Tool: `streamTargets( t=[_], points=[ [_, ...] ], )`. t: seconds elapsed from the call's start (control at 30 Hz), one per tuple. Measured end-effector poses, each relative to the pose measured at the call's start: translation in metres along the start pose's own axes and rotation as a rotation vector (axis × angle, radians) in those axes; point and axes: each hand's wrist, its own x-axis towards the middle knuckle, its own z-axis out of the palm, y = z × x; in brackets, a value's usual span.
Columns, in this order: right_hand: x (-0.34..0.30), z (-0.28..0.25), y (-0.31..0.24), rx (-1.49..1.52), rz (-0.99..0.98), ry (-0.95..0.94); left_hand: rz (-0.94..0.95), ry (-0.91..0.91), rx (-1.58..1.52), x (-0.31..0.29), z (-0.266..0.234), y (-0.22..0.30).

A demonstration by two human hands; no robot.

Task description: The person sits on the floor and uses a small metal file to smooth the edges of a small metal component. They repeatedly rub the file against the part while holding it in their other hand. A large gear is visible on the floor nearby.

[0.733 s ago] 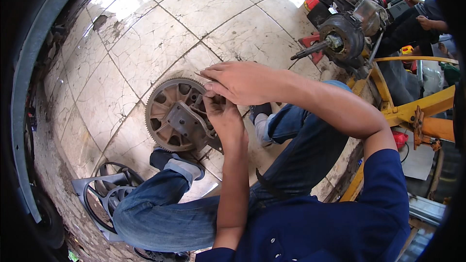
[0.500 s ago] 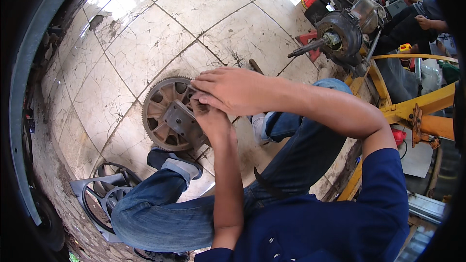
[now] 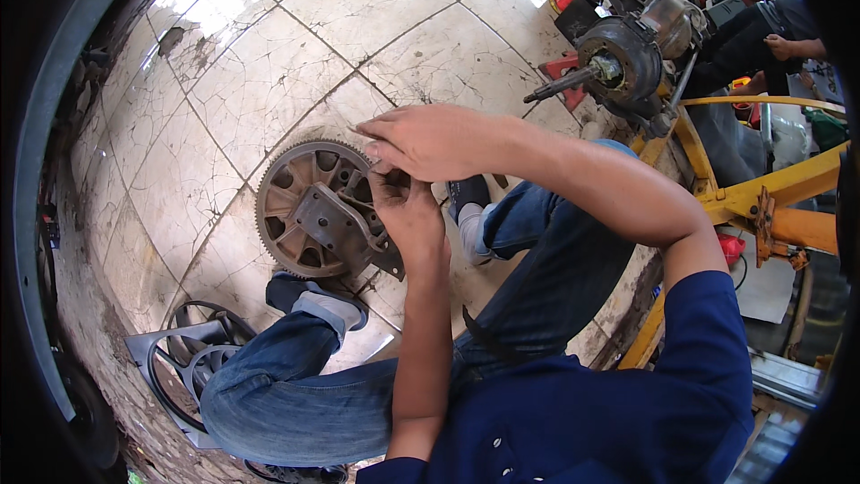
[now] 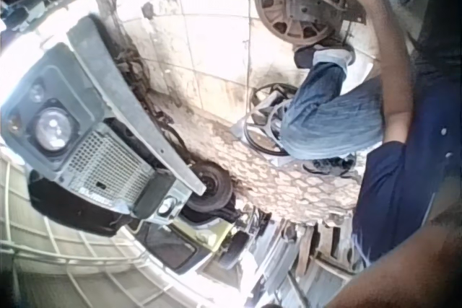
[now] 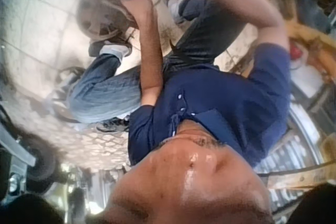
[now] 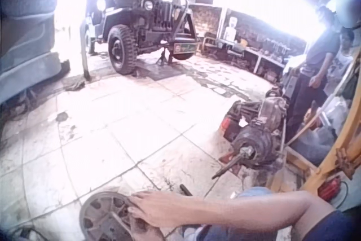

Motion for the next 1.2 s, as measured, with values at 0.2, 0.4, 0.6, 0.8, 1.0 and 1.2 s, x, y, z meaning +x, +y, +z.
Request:
streamTargets(
  t=[0.2,0.4,0.6,0.8,1.0,1.2],
  points=[
    [-0.009,0.019,-0.002,-0.159,-0.211,0.101,-0.073,0.151,-0.118,0.019,-0.019,0.004],
    [-0.001,-0.003,-0.003,-0.024,0.048,-0.085,-0.099,0.063,-0.025,0.002,0.0,0.006],
    [-0.01,0.022,-0.001,-0.168,-0.158,0.064,-0.118,0.107,-0.125,0.02,-0.027,-0.002],
    [-0.004,0.011,0.003,-0.175,-0.11,0.116,-0.131,0.029,-0.095,0.0,0.006,0.012],
    [-0.011,0.021,-0.002,-0.259,-0.193,0.093,-0.115,0.084,-0.144,0.015,-0.019,0.012],
    [-0.006,0.012,0.002,-0.229,-0.167,0.162,-0.127,0.044,-0.125,0.001,0.003,0.002]
  ],
)
